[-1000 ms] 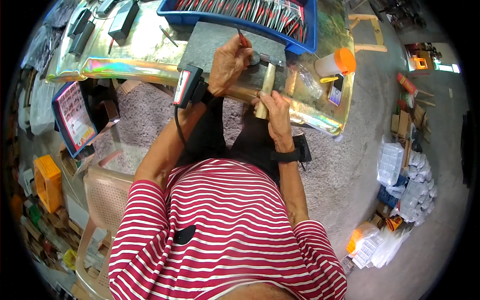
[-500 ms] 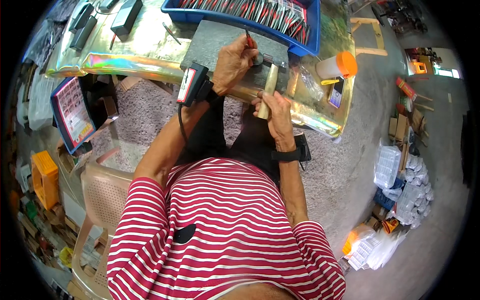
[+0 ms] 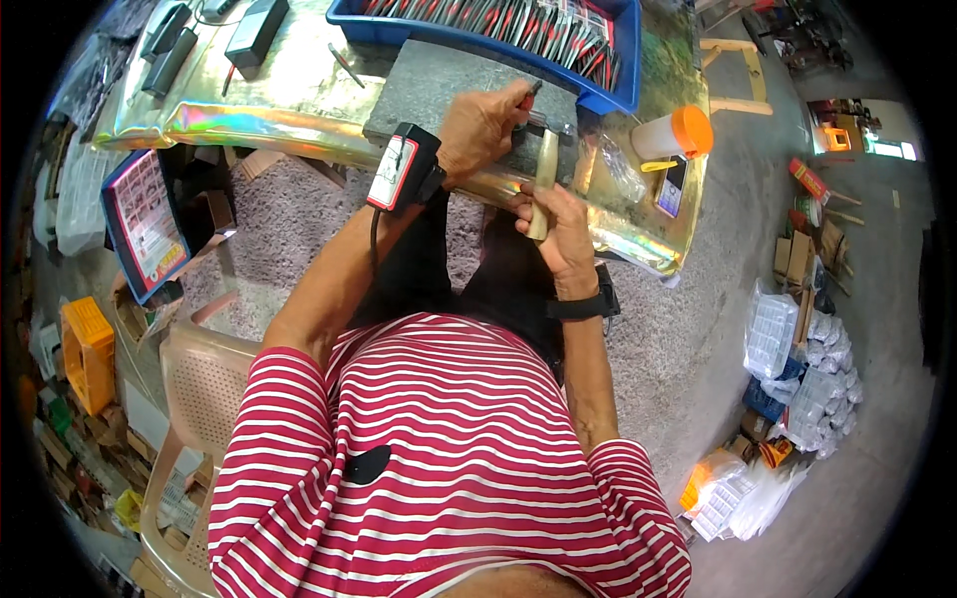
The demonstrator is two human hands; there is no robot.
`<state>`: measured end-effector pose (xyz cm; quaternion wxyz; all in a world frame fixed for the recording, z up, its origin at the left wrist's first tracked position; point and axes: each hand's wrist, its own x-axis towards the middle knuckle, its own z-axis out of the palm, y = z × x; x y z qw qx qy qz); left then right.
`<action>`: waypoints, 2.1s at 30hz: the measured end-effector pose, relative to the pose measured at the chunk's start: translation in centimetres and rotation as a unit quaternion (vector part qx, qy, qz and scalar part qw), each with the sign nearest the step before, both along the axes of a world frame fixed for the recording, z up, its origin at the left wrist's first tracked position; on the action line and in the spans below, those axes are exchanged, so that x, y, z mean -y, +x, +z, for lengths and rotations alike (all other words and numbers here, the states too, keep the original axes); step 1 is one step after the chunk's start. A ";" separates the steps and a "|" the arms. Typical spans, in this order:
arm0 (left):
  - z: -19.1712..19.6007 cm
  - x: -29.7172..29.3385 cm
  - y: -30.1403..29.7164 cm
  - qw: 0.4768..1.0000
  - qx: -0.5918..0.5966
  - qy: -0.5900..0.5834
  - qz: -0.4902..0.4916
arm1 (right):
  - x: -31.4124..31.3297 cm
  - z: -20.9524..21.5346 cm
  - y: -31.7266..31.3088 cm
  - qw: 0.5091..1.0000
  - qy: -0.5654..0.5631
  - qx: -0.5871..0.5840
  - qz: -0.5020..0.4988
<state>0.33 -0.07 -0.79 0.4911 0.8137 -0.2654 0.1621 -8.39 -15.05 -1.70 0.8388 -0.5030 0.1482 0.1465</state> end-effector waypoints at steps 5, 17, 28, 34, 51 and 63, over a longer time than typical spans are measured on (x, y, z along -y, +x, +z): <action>-0.2 0.1 0.1 1.000 0.005 0.014 -0.002 | 0.3 0.4 0.1 0.999 0.014 -0.028 -0.009; -0.1 -0.2 0.1 0.999 0.025 0.009 -0.033 | 1.4 8.9 -0.5 0.929 -0.348 0.123 0.020; -0.4 0.1 0.2 0.999 0.021 0.020 -0.036 | 1.6 12.2 -0.6 0.624 -0.692 0.362 0.032; -0.7 0.2 0.4 0.999 0.041 0.011 -0.034 | 1.0 15.9 -1.3 0.669 -0.640 0.376 -0.034; -0.4 0.2 0.2 0.999 0.019 0.007 -0.037 | 0.0 16.0 -1.9 0.634 -0.674 0.352 -0.136; -0.7 0.4 -0.1 0.999 0.038 -0.006 -0.017 | 1.0 11.1 -0.6 0.587 -0.707 0.389 -0.071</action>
